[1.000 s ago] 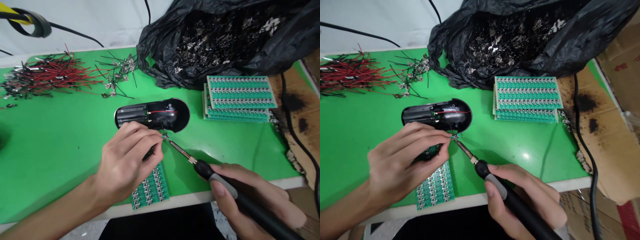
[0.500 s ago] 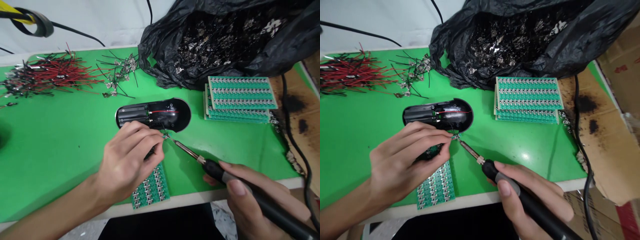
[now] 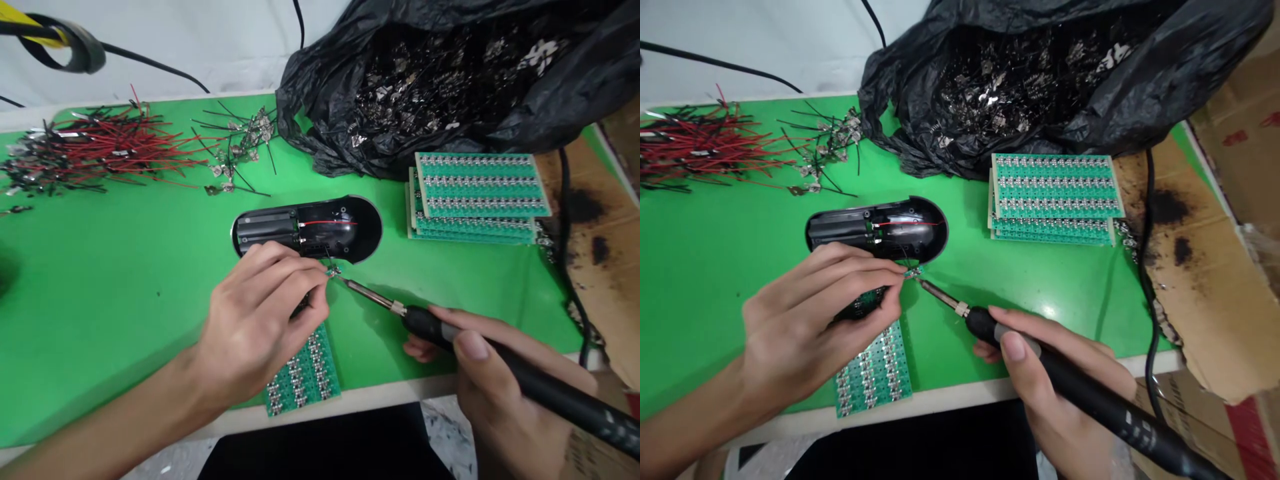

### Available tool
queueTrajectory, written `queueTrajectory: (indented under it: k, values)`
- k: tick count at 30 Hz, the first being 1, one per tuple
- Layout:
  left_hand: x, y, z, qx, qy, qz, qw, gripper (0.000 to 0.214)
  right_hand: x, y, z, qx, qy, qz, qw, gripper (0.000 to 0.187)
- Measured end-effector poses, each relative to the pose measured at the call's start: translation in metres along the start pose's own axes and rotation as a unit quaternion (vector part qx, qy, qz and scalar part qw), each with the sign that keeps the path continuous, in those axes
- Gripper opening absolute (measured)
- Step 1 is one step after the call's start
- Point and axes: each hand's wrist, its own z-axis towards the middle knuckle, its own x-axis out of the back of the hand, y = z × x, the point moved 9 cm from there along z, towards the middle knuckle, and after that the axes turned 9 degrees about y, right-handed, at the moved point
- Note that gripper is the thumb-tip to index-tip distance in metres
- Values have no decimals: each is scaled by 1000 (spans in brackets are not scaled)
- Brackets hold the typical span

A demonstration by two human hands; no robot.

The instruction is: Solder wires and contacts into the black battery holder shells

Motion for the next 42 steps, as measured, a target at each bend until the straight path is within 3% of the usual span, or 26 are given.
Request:
queueTrajectory:
  k: [7, 15, 20, 25, 32, 38, 42]
  values:
    - [-1, -1, 1, 13, -12, 3, 1000, 20, -4, -1, -6, -65, 38, 15, 997, 19]
    - [-2, -1, -1, 4, -10, 4, 1000, 20, -2, 2, -5, -50, 31, 15, 998, 16]
    - [-3, 0, -1, -4, -15, 2, 1000, 18, -3, -1, -1, 12, -19, 20, 1000, 14]
    - [-2, 1, 0, -6, -12, 4, 1000, 17, -2, 1, -4, -42, 24, 27, 998, 13]
    - [-3, -1, -1, 0, -13, 4, 1000, 18, -5, 0, -5, -48, 19, 23, 998, 15]
    - [-3, -1, -1, 0, -12, 2, 1000, 19, -4, -1, -4, -24, 15, 19, 999, 13]
    - [-2, -1, -1, 1, -6, 1, 1000, 20, -6, -3, -1, 23, -20, 25, 999, 14]
